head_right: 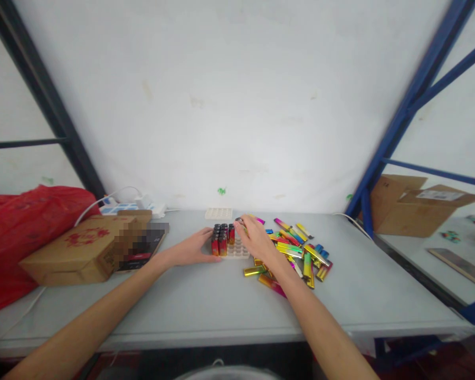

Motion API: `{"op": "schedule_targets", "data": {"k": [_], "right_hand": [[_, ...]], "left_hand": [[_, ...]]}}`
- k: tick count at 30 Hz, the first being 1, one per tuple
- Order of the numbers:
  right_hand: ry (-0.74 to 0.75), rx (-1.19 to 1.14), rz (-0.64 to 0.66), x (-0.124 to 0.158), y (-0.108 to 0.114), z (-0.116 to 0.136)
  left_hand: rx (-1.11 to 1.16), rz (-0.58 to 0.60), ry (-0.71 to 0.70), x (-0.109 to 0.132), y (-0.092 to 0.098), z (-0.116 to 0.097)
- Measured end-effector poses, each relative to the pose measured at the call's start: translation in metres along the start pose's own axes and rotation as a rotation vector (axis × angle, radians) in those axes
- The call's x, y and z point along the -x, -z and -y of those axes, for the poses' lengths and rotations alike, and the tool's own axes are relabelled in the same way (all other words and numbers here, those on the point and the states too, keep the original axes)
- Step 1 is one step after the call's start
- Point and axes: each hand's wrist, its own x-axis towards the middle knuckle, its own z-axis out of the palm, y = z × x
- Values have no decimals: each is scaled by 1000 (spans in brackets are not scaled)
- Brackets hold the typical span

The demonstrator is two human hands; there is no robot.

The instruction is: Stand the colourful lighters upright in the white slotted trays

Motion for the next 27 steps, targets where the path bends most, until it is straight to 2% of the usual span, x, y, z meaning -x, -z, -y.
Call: {"op": "schedule_targets", "data": {"k": [5,10,19,27], "right_hand": [[148,215,109,0,10,1],[94,215,208,-1,6,-3],[43,160,197,3,-18,-20],[49,169,333,2,-4,-21]], "left_hand": [[-21,8,-19,0,0,1],[-23,34,-2,1,2,-3],[-31,42,3,0,1,-2],[-42,35,-13,0,1,-1]]}}
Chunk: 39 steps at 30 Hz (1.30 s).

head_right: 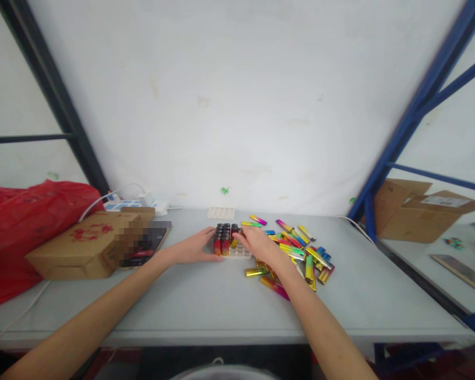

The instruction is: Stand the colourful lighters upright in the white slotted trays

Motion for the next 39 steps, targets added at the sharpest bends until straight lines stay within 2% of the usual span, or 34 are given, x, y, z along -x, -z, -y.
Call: {"op": "schedule_targets", "data": {"k": [4,9,15,20,25,29,31,34,37,39], "right_hand": [[16,6,43,2,1,4],[-67,147,92,-3,-4,12],[-11,28,122,0,5,10],[-27,6,15,9,22,-1],[-162,112,-145,9,33,-32],[-278,217,-185,14,31,-71],[-359,267,-166,18,28,-90],[-520,357,-60,24,26,-110],[-679,416,38,30,26,-121],[-732,419,67,33,26,-125]], "left_hand": [[1,1,-3,0,0,0],[24,-13,-14,0,-2,3],[8,-8,-21,1,0,2],[2,5,-5,1,1,-1],[16,-21,-9,1,0,1],[-1,-15,-5,1,1,1],[-3,-16,-3,1,1,1],[-2,-7,9,0,2,-1],[-5,11,26,0,3,-3],[-12,17,32,0,3,-4]]}}
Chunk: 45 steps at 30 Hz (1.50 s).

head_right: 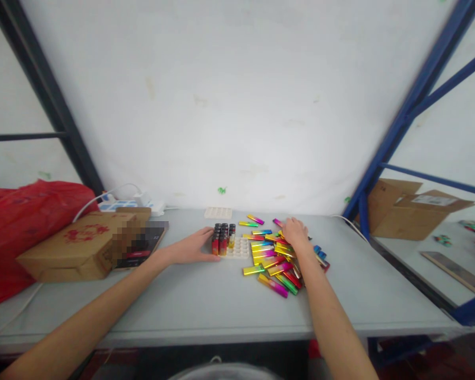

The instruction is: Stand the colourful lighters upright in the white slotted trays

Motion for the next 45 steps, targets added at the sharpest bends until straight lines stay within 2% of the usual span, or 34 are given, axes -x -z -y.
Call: {"op": "schedule_targets", "data": {"k": [7,12,16,19,23,25,30,35,38,41,45], "right_hand": [[19,0,13,0,1,5],[149,-136,-126,1,10,18],[291,-460,-225,5,14,32],[343,-783,-233,11,12,50],[365,-1250,-99,23,12,77],[354,-1364,-16,30,15,89],[327,-1416,65,49,26,109],[309,-1491,242,62,34,118],[288,-1499,279,65,37,121],[283,-1458,258,66,37,124],[314,-1223,35,65,33,124]], "left_hand": [[3,-12,-25,0,-2,2],[-36,-8,-35,-1,-3,6],[-44,-8,-49,-1,-4,7],[-40,-14,-53,0,-4,7],[-11,-18,-40,-1,-3,4],[-22,1,-24,-1,-3,3],[-20,7,-26,0,-3,3],[-19,-3,-42,0,-3,2],[-3,-1,-26,0,-3,3],[11,-1,-24,0,-4,3],[3,-8,-36,0,-4,3]]}}
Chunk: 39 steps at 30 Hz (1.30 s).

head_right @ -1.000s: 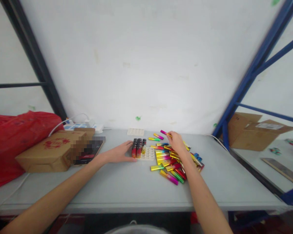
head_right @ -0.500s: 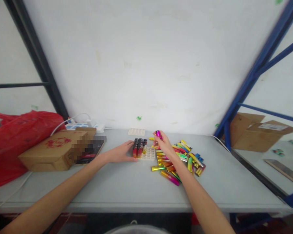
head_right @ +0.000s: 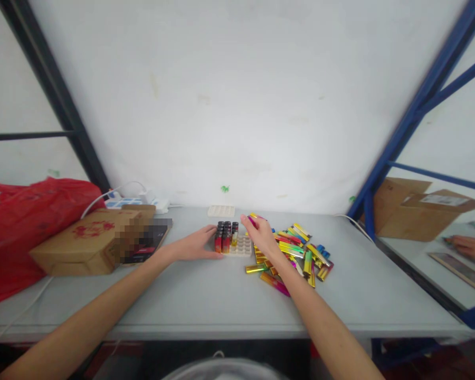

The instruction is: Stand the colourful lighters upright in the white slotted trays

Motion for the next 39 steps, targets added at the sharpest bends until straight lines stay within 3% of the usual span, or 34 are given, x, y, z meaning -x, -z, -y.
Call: {"op": "schedule_targets", "data": {"k": [7,21,30,35,39], "right_hand": [[156,241,-100,3,-6,1],[200,334,-149,0,-8,-1],[326,449,-30,4,5,5],[430,557,120,4,15,5],[413,586,236,3,20,5]], "left_hand": [[-14,22,9,1,2,-3],[5,23,-15,0,3,-1],[13,19,5,0,1,-1],[8,29,15,1,1,-1],[19,22,8,1,2,-2]]}}
